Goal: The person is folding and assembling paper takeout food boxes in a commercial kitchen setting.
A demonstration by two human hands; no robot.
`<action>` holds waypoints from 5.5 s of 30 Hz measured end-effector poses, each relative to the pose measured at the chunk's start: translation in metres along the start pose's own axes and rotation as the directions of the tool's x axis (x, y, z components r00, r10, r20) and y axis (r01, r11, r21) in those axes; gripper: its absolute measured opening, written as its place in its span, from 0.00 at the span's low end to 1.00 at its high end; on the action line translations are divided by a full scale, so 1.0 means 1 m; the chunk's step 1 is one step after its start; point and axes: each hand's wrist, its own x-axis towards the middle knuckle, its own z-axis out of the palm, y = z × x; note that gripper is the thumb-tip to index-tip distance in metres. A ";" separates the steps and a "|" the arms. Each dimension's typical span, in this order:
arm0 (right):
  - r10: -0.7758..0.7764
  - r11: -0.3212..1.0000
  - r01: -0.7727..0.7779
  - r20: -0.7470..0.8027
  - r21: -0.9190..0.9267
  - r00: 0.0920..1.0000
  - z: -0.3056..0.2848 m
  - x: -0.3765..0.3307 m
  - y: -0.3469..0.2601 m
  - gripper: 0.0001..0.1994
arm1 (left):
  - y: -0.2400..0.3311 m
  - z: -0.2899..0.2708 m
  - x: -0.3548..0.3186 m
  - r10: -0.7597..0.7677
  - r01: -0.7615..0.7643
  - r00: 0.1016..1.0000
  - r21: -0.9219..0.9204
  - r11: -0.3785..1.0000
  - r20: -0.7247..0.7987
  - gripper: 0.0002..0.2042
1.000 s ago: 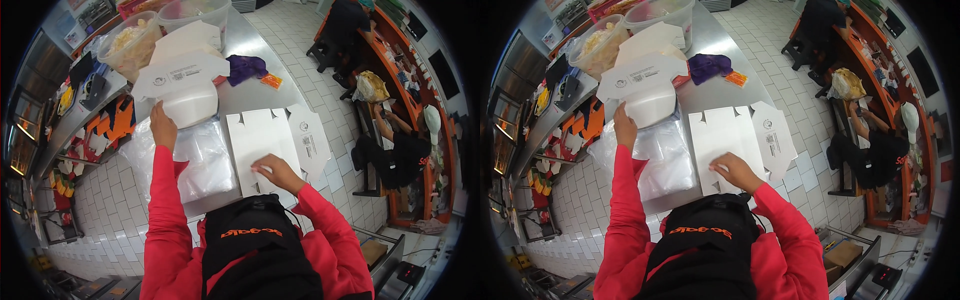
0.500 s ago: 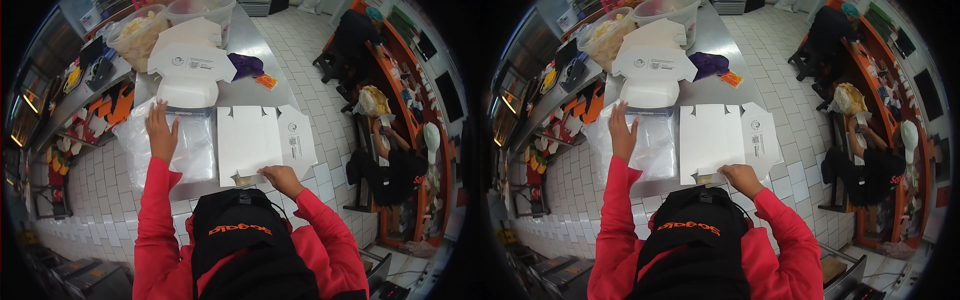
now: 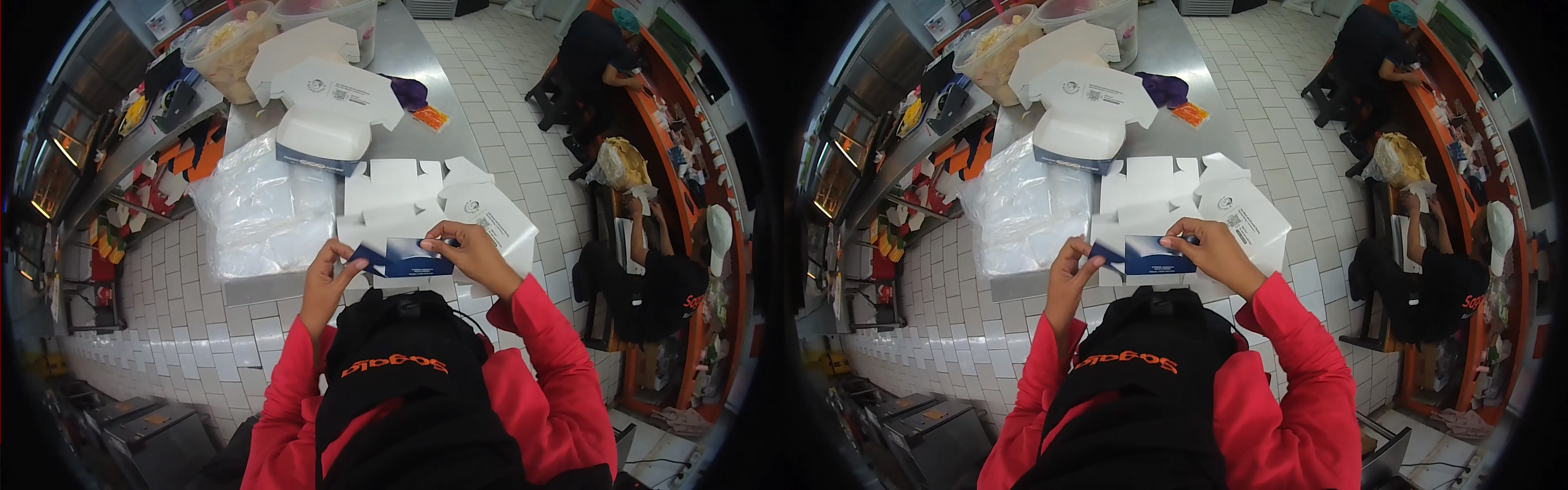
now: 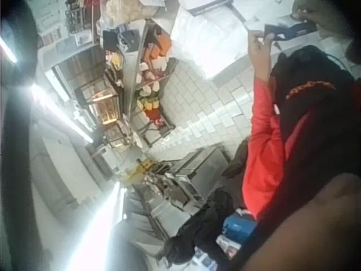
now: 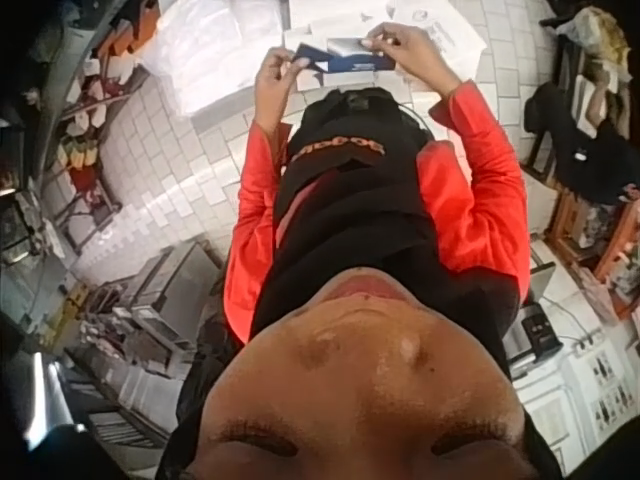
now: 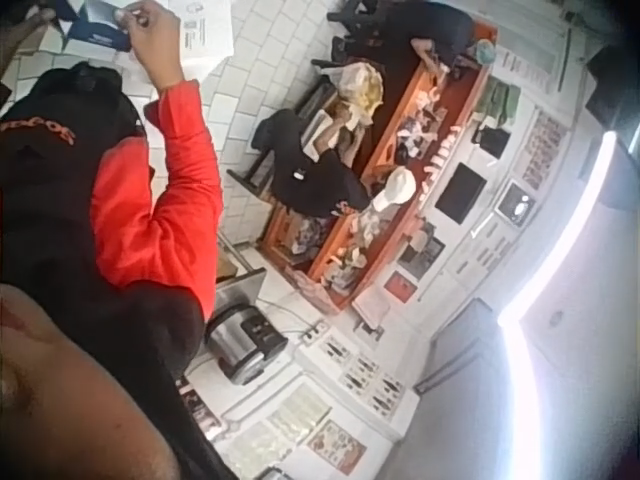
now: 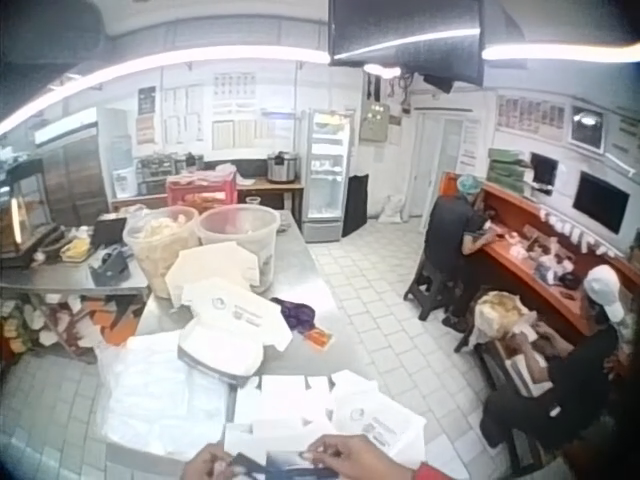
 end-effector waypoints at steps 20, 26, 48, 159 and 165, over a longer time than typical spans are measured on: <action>-0.175 0.910 0.248 0.235 -0.331 0.956 -0.031 -0.041 -0.096 0.09 | 0.111 0.022 0.010 0.012 -0.451 0.786 0.561 0.694 0.618 0.08; -0.256 0.777 0.311 0.177 -0.547 0.950 -0.066 -0.071 -0.082 0.11 | 0.104 0.001 0.019 -0.029 -0.136 0.895 0.335 0.932 0.444 0.13; -0.549 0.823 0.533 -0.030 -0.196 0.836 -0.023 -0.067 -0.090 0.34 | 0.116 0.023 0.010 0.014 -0.002 0.912 -0.029 1.000 0.411 0.17; -0.687 0.180 0.965 0.678 -0.192 0.262 0.166 -0.022 -0.076 0.22 | -0.009 0.009 -0.177 -0.102 0.010 0.364 -0.105 0.994 -0.926 0.18; -0.652 0.234 0.958 0.705 -0.163 0.279 0.181 0.026 -0.091 0.29 | -0.032 -0.031 -0.151 0.011 0.157 0.441 0.089 0.984 -0.897 0.32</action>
